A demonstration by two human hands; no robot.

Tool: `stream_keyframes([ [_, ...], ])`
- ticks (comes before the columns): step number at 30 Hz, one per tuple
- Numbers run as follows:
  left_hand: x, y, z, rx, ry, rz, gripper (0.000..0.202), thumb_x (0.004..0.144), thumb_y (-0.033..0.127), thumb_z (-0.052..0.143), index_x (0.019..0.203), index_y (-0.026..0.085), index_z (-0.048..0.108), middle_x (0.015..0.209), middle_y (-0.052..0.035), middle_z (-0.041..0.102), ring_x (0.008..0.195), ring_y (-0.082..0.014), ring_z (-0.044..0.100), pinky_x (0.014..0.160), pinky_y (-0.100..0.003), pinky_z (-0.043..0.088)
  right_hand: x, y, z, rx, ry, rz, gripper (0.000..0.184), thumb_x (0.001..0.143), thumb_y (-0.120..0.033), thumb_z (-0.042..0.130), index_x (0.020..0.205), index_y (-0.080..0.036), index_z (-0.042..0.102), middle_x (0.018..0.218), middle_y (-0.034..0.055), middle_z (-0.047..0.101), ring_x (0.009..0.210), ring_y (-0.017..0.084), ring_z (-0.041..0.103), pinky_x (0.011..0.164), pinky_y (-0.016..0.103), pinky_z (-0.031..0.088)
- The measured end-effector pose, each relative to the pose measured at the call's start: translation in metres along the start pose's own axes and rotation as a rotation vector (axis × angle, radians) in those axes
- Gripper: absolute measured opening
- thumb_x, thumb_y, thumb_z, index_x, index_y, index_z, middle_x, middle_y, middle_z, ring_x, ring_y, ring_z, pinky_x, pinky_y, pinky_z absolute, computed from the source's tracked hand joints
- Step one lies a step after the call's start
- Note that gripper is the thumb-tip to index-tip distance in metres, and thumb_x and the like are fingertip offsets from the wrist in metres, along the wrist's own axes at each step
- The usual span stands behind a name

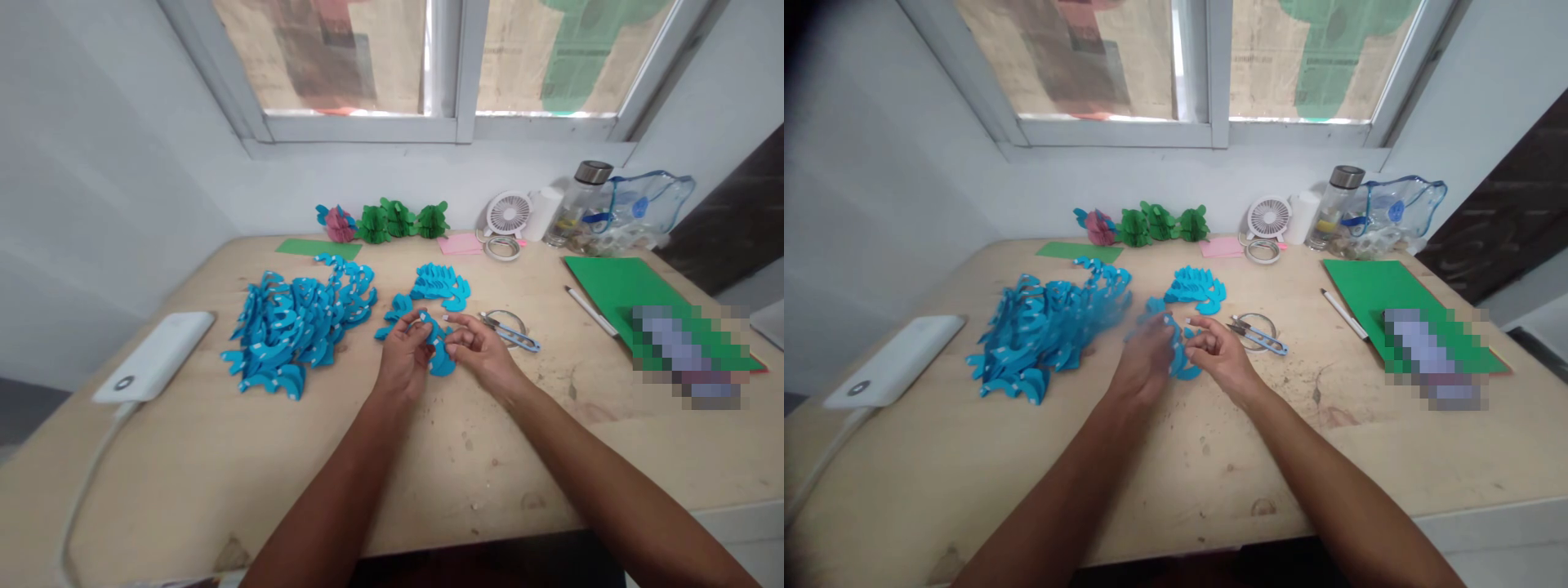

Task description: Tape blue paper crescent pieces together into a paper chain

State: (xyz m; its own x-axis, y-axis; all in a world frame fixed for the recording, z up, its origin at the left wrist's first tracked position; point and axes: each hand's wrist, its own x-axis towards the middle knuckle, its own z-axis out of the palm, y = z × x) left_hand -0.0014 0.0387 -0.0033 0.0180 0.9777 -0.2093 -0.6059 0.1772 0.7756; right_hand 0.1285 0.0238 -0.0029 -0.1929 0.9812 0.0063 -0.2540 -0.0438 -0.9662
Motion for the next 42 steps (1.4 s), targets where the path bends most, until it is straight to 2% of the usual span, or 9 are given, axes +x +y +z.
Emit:
stream_keyframes([
  [3, -0.001, 0.001, 0.001, 0.021, 0.007, -0.008, 0.046, 0.057, 0.024, 0.075, 0.097, 0.018, 0.053, 0.067, 0.0034, 0.056, 0.056, -0.0082, 0.054, 0.046, -0.018, 0.039, 0.001, 0.003, -0.001, -0.027, 0.008, -0.025, 0.045, 0.065, -0.022, 0.068, 0.107, -0.021, 0.054, 0.07, -0.0033, 0.061, 0.062, 0.01, 0.055, 0.06, 0.023, 0.041],
  [6, 0.0, -0.001, 0.004, 0.073, 0.013, 0.009, 0.049, 0.056, 0.026, 0.076, 0.099, 0.019, 0.052, 0.068, 0.0036, 0.055, 0.06, -0.0096, 0.056, 0.048, -0.018, 0.04, 0.003, 0.006, -0.002, -0.116, 0.07, -0.082, 0.043, 0.067, -0.023, 0.064, 0.108, -0.021, 0.053, 0.067, -0.004, 0.059, 0.059, 0.01, 0.052, 0.058, 0.023, 0.039],
  [13, 0.001, -0.01, 0.009, 0.315, 0.02, 0.125, 0.066, 0.052, 0.023, 0.077, 0.11, 0.019, 0.047, 0.066, 0.0053, 0.053, 0.06, -0.0096, 0.053, 0.053, -0.02, 0.041, -0.002, 0.0, -0.003, -0.505, 0.228, -0.286, 0.043, 0.07, -0.018, 0.059, 0.112, -0.025, 0.057, 0.066, -0.0027, 0.058, 0.059, 0.013, 0.05, 0.061, 0.027, 0.039],
  [19, -0.003, -0.006, 0.01, 0.291, -0.041, 0.091, 0.061, 0.053, 0.016, 0.072, 0.109, 0.019, 0.047, 0.067, 0.0049, 0.054, 0.063, -0.0122, 0.057, 0.054, -0.021, 0.043, -0.004, -0.003, -0.003, -0.582, 0.271, -0.326, 0.047, 0.069, -0.014, 0.059, 0.115, -0.026, 0.055, 0.069, -0.0017, 0.059, 0.062, 0.015, 0.051, 0.065, 0.029, 0.04],
  [26, -0.002, -0.006, 0.007, 0.184, -0.082, 0.05, 0.048, 0.055, 0.011, 0.069, 0.1, 0.019, 0.054, 0.075, 0.0008, 0.063, 0.066, -0.0128, 0.061, 0.062, -0.024, 0.047, 0.002, 0.003, -0.009, -0.353, 0.292, -0.219, 0.046, 0.068, -0.02, 0.061, 0.114, -0.021, 0.052, 0.064, -0.0035, 0.057, 0.058, 0.013, 0.05, 0.059, 0.027, 0.04],
  [32, -0.007, -0.002, 0.011, 0.241, -0.021, -0.044, 0.043, 0.057, 0.021, 0.073, 0.097, 0.017, 0.059, 0.079, -0.0029, 0.065, 0.066, -0.0132, 0.059, 0.051, -0.022, 0.043, 0.006, 0.002, -0.009, -0.139, 0.297, -0.139, 0.045, 0.065, -0.024, 0.066, 0.108, -0.019, 0.051, 0.061, -0.0056, 0.056, 0.055, 0.01, 0.049, 0.055, 0.024, 0.038],
  [36, -0.011, -0.001, 0.014, 0.218, 0.007, -0.08, 0.029, 0.056, 0.027, 0.074, 0.081, 0.015, 0.064, 0.072, -0.0011, 0.061, 0.062, -0.0103, 0.055, 0.05, -0.02, 0.041, 0.006, 0.002, -0.007, -0.051, 0.28, -0.103, 0.046, 0.062, -0.024, 0.068, 0.105, -0.02, 0.052, 0.06, -0.0074, 0.056, 0.052, 0.008, 0.047, 0.052, 0.022, 0.036],
  [42, -0.01, 0.001, 0.012, 0.177, 0.024, -0.117, 0.03, 0.05, 0.031, 0.078, 0.069, 0.013, 0.063, 0.065, -0.0005, 0.058, 0.056, -0.0092, 0.051, 0.046, -0.02, 0.038, 0.005, 0.002, -0.005, 0.022, 0.241, -0.078, 0.042, 0.062, -0.022, 0.069, 0.102, -0.019, 0.054, 0.058, -0.0079, 0.055, 0.051, 0.007, 0.046, 0.051, 0.02, 0.035],
])
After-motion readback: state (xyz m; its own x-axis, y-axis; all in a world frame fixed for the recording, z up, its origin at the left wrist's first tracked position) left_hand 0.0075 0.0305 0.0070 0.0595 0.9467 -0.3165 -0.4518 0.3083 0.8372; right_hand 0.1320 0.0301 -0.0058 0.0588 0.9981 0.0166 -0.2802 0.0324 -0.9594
